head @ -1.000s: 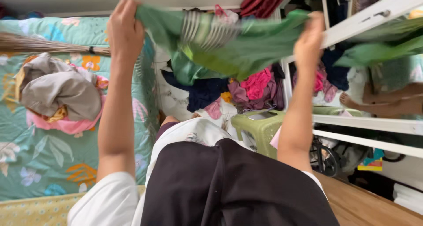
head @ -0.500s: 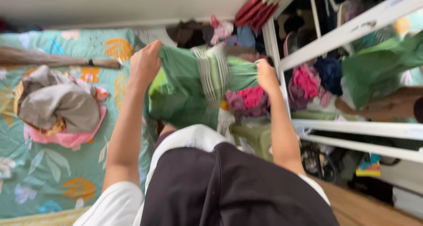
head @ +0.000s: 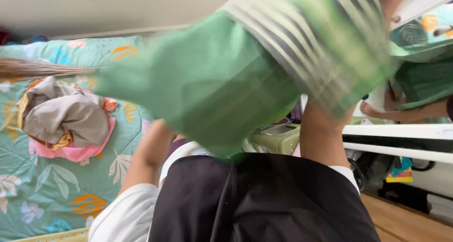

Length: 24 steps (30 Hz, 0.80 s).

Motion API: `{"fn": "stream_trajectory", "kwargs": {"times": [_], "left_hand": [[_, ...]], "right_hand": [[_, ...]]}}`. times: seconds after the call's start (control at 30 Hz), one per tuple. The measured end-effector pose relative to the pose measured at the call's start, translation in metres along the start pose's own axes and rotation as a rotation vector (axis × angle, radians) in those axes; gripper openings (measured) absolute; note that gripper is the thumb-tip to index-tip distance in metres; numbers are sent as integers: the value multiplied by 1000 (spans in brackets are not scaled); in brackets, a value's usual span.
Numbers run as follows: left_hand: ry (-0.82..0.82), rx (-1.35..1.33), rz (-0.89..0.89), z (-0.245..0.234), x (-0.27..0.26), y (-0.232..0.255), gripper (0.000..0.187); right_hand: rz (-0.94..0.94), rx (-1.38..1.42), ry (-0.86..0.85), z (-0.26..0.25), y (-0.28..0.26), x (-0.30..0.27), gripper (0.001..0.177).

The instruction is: The person organizes various items of clothing and pillows from the floor and bed, eventually placing a top on a hanger.

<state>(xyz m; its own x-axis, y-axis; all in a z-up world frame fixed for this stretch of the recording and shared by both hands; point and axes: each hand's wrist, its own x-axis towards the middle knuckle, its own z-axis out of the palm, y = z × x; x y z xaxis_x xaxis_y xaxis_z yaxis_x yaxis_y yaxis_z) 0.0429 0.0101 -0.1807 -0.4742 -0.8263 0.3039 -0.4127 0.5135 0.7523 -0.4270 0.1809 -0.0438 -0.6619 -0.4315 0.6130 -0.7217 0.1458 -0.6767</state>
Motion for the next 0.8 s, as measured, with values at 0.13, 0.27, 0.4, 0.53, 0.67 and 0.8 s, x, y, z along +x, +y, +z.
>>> {"fn": "stream_trajectory", "kwargs": {"times": [0.13,0.27,0.4,0.53,0.67,0.8], "left_hand": [[-147,-206,-121,46,-38,0,23],[35,-297,-226,34,-23,-29,23],[292,-350,-345,-1,-21,-66,22],[599,-366,-475,-58,-32,-113,22],[921,-322,-569,-136,-70,-157,21],[1161,-253,-624,-210,-111,-186,21]], "right_hand": [[150,-1,-334,28,8,-57,56],[432,403,-658,79,-12,-60,63],[650,901,-1052,72,-55,-129,70],[652,936,-1258,81,-78,-198,74],[615,961,-1287,110,-80,-214,68],[682,986,-1271,133,-80,-215,64]]}}
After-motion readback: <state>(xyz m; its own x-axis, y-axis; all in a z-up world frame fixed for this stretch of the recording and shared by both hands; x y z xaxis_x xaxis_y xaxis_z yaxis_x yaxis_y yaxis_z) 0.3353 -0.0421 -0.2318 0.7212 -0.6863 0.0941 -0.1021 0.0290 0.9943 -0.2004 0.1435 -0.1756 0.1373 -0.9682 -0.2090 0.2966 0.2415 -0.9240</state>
